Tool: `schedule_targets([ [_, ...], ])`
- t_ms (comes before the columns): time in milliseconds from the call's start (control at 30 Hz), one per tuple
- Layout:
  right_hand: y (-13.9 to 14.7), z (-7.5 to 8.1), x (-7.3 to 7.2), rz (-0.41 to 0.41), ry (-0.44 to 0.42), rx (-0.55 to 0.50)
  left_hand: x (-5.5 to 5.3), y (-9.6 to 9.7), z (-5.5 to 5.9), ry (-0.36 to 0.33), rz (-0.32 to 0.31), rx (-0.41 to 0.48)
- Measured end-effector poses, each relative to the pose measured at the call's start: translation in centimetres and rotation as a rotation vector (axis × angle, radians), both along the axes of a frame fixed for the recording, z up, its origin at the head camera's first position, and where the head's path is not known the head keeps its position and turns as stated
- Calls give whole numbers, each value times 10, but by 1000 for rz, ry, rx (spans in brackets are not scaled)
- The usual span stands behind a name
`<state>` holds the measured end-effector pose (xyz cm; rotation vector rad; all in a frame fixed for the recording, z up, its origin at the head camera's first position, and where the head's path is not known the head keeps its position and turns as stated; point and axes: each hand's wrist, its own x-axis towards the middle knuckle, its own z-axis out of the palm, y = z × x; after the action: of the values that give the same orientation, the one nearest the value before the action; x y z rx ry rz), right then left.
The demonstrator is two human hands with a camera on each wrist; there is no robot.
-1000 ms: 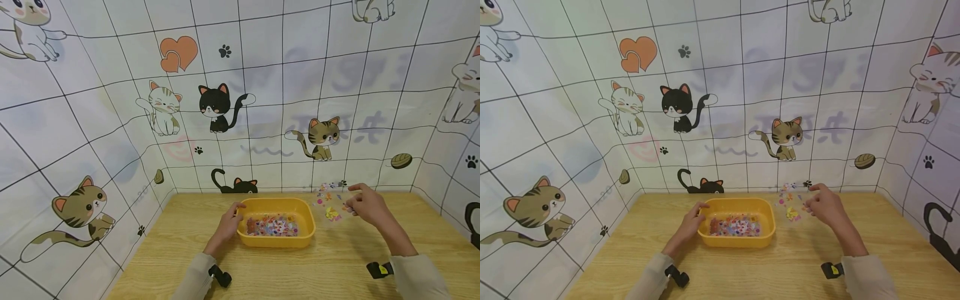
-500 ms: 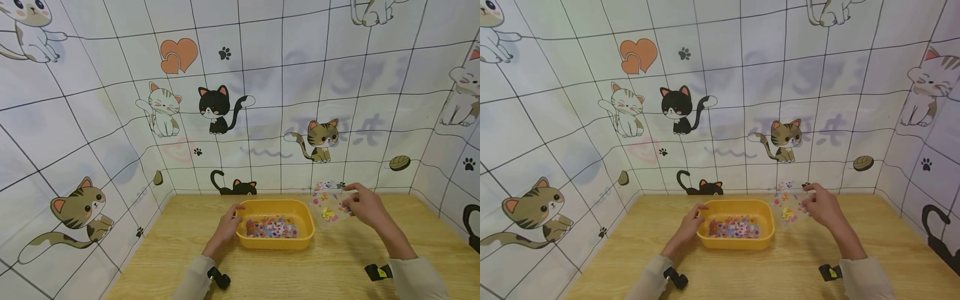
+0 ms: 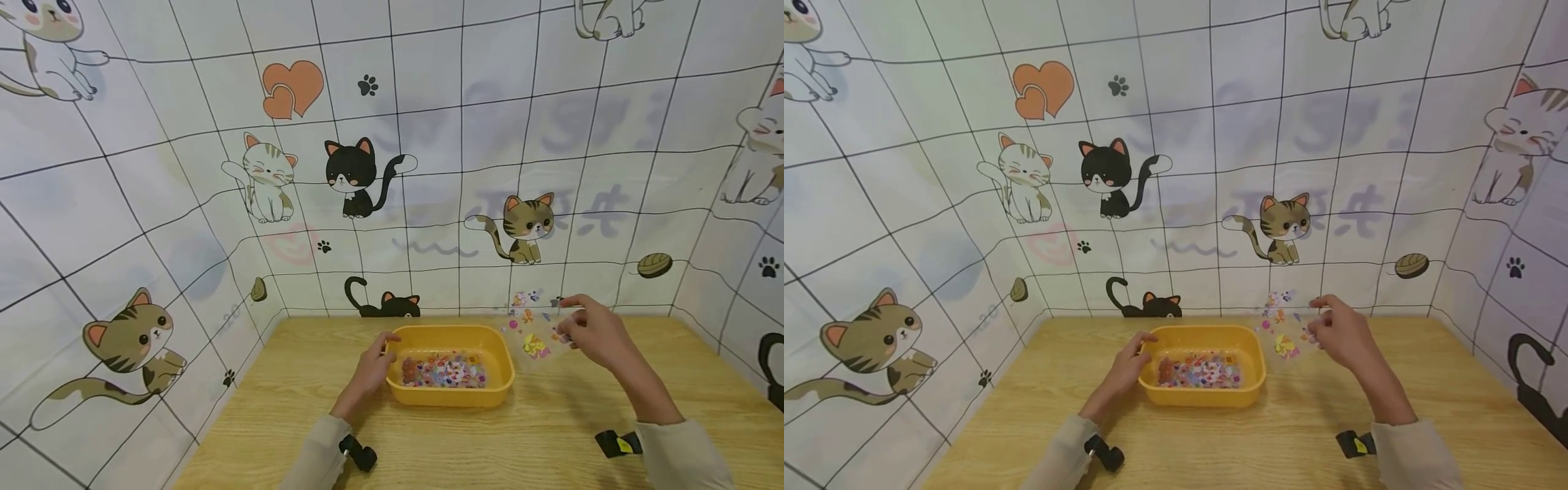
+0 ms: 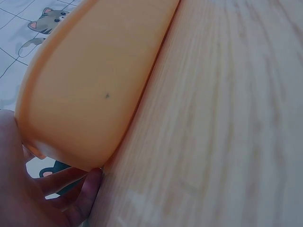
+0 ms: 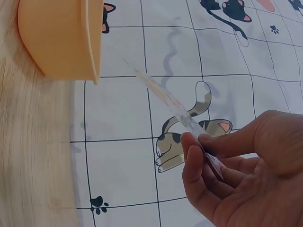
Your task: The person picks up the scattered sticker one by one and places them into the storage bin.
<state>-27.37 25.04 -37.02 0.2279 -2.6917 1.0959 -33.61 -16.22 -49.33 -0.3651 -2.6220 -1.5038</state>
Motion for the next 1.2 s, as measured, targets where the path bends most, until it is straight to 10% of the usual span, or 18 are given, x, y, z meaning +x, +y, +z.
schedule_targets([
  [1200,-75,8,-14,122,-3,-75,1,-1,2,-7,-24,6],
])
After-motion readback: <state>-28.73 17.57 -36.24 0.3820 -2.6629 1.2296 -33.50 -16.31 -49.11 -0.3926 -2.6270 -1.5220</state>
